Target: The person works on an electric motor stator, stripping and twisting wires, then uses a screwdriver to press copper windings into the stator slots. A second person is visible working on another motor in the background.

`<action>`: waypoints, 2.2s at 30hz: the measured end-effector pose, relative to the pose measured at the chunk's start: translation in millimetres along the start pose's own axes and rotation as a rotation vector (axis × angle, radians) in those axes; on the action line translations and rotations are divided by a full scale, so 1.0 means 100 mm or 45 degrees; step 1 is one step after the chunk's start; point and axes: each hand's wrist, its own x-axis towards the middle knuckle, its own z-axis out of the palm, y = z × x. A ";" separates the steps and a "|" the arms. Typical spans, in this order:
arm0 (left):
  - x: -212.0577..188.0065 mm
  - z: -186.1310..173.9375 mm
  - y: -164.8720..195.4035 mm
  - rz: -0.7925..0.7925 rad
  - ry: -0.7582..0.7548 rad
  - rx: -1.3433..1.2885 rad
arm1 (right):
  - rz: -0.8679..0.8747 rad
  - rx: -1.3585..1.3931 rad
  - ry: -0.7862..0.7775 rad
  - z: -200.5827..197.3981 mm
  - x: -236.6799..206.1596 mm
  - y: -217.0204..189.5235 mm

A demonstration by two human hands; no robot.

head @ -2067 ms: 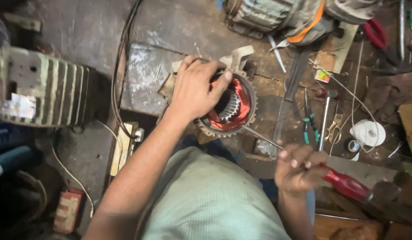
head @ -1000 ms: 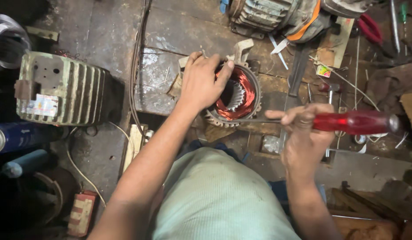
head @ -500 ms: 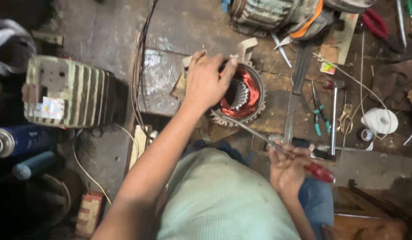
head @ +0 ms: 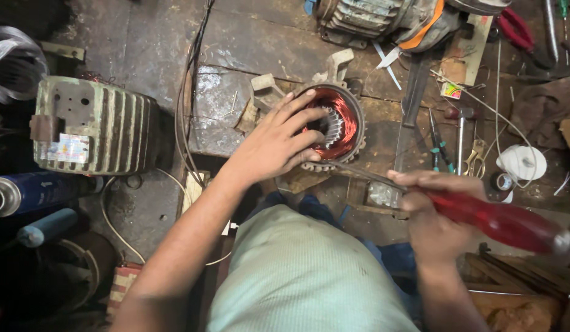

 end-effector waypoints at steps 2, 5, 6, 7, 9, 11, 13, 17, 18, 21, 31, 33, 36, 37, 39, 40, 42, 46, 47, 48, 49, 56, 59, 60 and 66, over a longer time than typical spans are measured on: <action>-0.01 0.00 -0.04 0.007 -0.035 0.025 | 0.003 -0.145 -0.061 0.08 0.04 -0.01; -0.02 0.05 -0.08 0.018 -0.004 0.051 | 0.079 -0.142 -0.120 0.16 0.03 0.06; -0.03 0.07 -0.08 0.031 0.023 0.084 | 0.116 -0.096 -0.132 0.16 -0.01 0.09; -0.04 0.09 -0.08 0.046 0.051 0.120 | 0.141 -0.022 -0.139 0.15 -0.06 0.13; -0.05 0.12 -0.09 0.064 0.090 0.179 | 0.188 0.128 -0.151 0.08 -0.22 0.24; -0.07 0.15 -0.08 0.055 0.115 0.219 | 0.071 0.185 -0.337 -0.06 -0.46 0.29; -0.08 0.17 -0.07 0.070 0.147 0.217 | -0.114 0.158 -0.504 -0.17 -0.57 0.46; -0.08 0.19 -0.04 0.059 0.147 0.185 | -0.360 0.093 -0.502 -0.19 -0.68 0.65; -0.07 0.19 -0.04 0.055 0.151 0.177 | -0.376 0.120 -0.427 -0.17 -0.66 0.63; -0.06 0.16 -0.05 0.034 0.152 0.135 | -0.029 0.104 -0.326 -0.09 -0.52 0.34; -0.09 0.26 -0.06 -0.013 0.218 0.147 | 0.260 -0.681 -0.278 0.07 0.04 -0.16; -0.11 0.31 -0.08 -0.019 0.242 0.158 | 0.033 -0.511 -0.363 -0.03 -0.19 -0.02; -0.12 0.38 -0.09 -0.024 0.272 0.152 | -0.307 -0.237 -0.488 -0.24 -0.63 0.33; -0.11 0.40 -0.09 -0.023 0.277 0.143 | -0.262 -0.140 -0.437 -0.29 -0.80 0.43; -0.10 0.41 -0.07 -0.018 0.283 0.121 | -0.196 0.046 -0.330 -0.39 -1.02 0.63; -0.09 0.41 -0.06 -0.023 0.283 0.112 | -0.177 0.117 -0.357 -0.44 -1.06 0.70; -0.08 0.38 -0.03 -0.042 0.246 0.079 | -0.139 0.262 -0.400 -0.49 -1.07 0.72; -0.07 0.28 -0.03 -0.062 0.205 0.031 | 0.040 0.157 -0.321 -0.46 -0.76 0.44; -0.08 0.26 -0.03 -0.062 0.200 0.021 | 0.047 0.145 -0.333 -0.41 -0.63 0.38; -0.09 0.24 -0.03 -0.068 0.187 0.001 | 0.060 0.134 -0.348 -0.35 -0.52 0.31; -0.09 0.22 -0.03 -0.073 0.176 -0.018 | 0.144 -0.031 -0.305 -0.30 -0.47 0.21; -0.10 0.07 -0.05 0.020 0.055 -0.009 | 0.032 -0.350 -0.336 -0.11 -0.34 0.04; -0.04 0.02 -0.07 0.193 -0.020 0.130 | -0.053 -0.317 -0.334 -0.07 -0.32 0.06; -0.01 0.01 -0.08 0.233 -0.045 0.141 | -0.061 -0.334 -0.331 -0.06 -0.30 0.05; 0.08 -0.01 -0.18 0.356 -0.192 0.115 | 0.267 -0.140 -0.270 -0.04 -0.15 -0.11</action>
